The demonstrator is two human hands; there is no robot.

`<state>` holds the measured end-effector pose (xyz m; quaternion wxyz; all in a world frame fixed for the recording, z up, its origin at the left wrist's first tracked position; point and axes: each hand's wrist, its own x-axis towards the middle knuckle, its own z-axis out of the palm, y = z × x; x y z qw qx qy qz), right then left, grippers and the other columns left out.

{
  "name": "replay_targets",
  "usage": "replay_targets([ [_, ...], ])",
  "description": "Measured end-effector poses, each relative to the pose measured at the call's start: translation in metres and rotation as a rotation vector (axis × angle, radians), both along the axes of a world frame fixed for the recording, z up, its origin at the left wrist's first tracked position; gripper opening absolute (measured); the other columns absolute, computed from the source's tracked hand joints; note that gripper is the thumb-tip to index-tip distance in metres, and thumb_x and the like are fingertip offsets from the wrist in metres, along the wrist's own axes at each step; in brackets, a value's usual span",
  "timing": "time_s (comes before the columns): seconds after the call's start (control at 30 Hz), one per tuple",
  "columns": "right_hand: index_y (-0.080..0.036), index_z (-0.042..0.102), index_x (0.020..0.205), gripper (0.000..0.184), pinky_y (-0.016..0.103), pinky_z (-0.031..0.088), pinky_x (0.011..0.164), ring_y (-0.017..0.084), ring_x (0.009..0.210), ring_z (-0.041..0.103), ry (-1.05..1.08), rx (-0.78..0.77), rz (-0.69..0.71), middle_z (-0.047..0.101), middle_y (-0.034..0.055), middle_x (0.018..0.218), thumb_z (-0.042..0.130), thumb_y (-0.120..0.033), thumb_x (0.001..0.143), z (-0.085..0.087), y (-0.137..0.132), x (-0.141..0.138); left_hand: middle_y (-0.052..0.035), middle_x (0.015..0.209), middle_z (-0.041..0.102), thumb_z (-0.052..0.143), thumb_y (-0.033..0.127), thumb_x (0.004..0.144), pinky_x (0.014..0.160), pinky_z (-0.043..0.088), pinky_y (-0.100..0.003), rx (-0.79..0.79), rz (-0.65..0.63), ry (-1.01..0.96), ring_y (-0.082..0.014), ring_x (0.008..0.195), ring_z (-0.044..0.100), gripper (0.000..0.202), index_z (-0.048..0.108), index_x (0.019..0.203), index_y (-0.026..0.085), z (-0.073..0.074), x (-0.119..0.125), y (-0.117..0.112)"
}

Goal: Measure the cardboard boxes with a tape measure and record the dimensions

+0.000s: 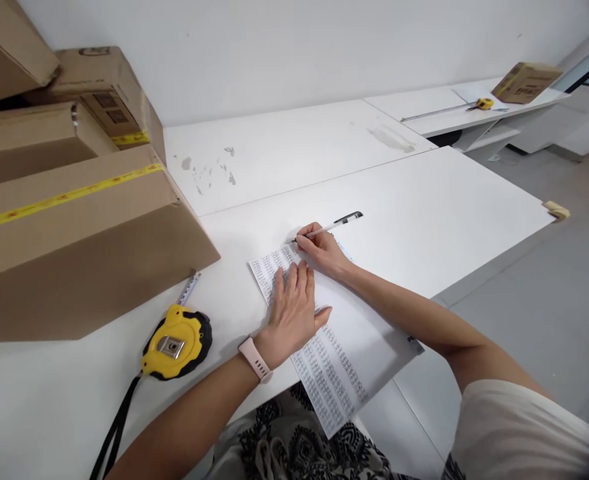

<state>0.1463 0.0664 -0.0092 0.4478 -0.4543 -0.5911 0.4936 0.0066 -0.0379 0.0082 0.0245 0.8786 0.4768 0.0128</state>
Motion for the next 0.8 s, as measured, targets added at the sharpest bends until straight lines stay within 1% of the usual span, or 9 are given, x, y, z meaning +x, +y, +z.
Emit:
replay_targets([
  [0.07, -0.022, 0.054, 0.093, 0.032, 0.030, 0.045, 0.067, 0.014, 0.070, 0.057, 0.076, -0.024, 0.027, 0.060, -0.0018, 0.075, 0.071, -0.047, 0.082, -0.001, 0.003, -0.001, -0.0293, 0.159, 0.032, 0.040, 0.057, 0.099, 0.120, 0.021, -0.061, 0.007, 0.018, -0.018, -0.0416, 0.148, 0.030, 0.082, 0.034, 0.152, -0.006, -0.002, 0.003, -0.001],
  [0.13, -0.024, 0.048, 0.087, 0.032, 0.029, 0.043, 0.061, 0.014, 0.062, 0.054, 0.087, -0.033, 0.011, 0.058, -0.0037, 0.068, 0.070, -0.046, 0.083, 0.000, 0.001, -0.002, -0.0307, 0.159, 0.032, 0.042, 0.057, 0.099, 0.121, 0.021, -0.060, 0.016, 0.022, -0.044, -0.0409, 0.148, 0.031, 0.081, 0.036, 0.150, -0.005, -0.003, 0.005, -0.001],
  [0.23, -0.025, 0.042, 0.079, 0.028, 0.027, 0.034, 0.053, 0.011, 0.052, 0.041, -0.048, 0.001, -0.050, 0.046, -0.0079, 0.056, 0.064, -0.040, 0.086, 0.004, -0.003, -0.001, -0.0316, 0.157, 0.035, 0.044, 0.058, 0.098, 0.121, 0.021, -0.059, 0.039, 0.020, -0.058, -0.0404, 0.147, 0.032, 0.081, 0.038, 0.149, -0.005, -0.003, 0.003, 0.000],
  [0.33, -0.024, 0.043, 0.075, 0.022, 0.027, 0.029, 0.052, 0.010, 0.052, 0.036, -0.210, 0.075, -0.078, 0.038, -0.0083, 0.056, 0.062, -0.030, 0.083, 0.009, -0.006, 0.002, -0.0307, 0.155, 0.038, 0.042, 0.058, 0.098, 0.119, 0.023, -0.059, 0.064, 0.012, -0.040, -0.0404, 0.145, 0.033, 0.081, 0.038, 0.148, -0.005, -0.004, 0.002, 0.000],
  [0.4, -0.024, 0.043, 0.075, 0.018, 0.028, 0.029, 0.053, 0.011, 0.053, 0.036, -0.261, 0.098, -0.056, 0.038, -0.0080, 0.056, 0.060, -0.026, 0.082, 0.010, -0.006, 0.003, -0.0307, 0.154, 0.040, 0.041, 0.058, 0.098, 0.119, 0.024, -0.059, 0.070, 0.010, -0.042, -0.0402, 0.144, 0.034, 0.081, 0.038, 0.148, -0.005, -0.004, 0.002, 0.000],
  [0.5, -0.024, 0.043, 0.075, 0.017, 0.028, 0.030, 0.053, 0.011, 0.054, 0.037, -0.301, 0.109, -0.017, 0.040, -0.0076, 0.057, 0.058, -0.026, 0.083, 0.009, -0.007, 0.004, -0.0317, 0.152, 0.042, 0.042, 0.056, 0.098, 0.119, 0.024, -0.060, 0.065, 0.002, -0.069, -0.0407, 0.143, 0.035, 0.080, 0.039, 0.147, -0.007, -0.004, 0.002, 0.000],
  [0.8, -0.024, 0.042, 0.076, 0.017, 0.028, 0.030, 0.052, 0.011, 0.053, 0.038, -0.319, 0.138, 0.003, 0.042, -0.0074, 0.058, 0.057, -0.026, 0.084, 0.005, -0.008, 0.005, -0.0313, 0.150, 0.044, 0.041, 0.055, 0.098, 0.118, 0.024, -0.059, 0.071, -0.008, -0.050, -0.0404, 0.142, 0.036, 0.079, 0.040, 0.146, -0.008, -0.001, 0.002, 0.001],
])
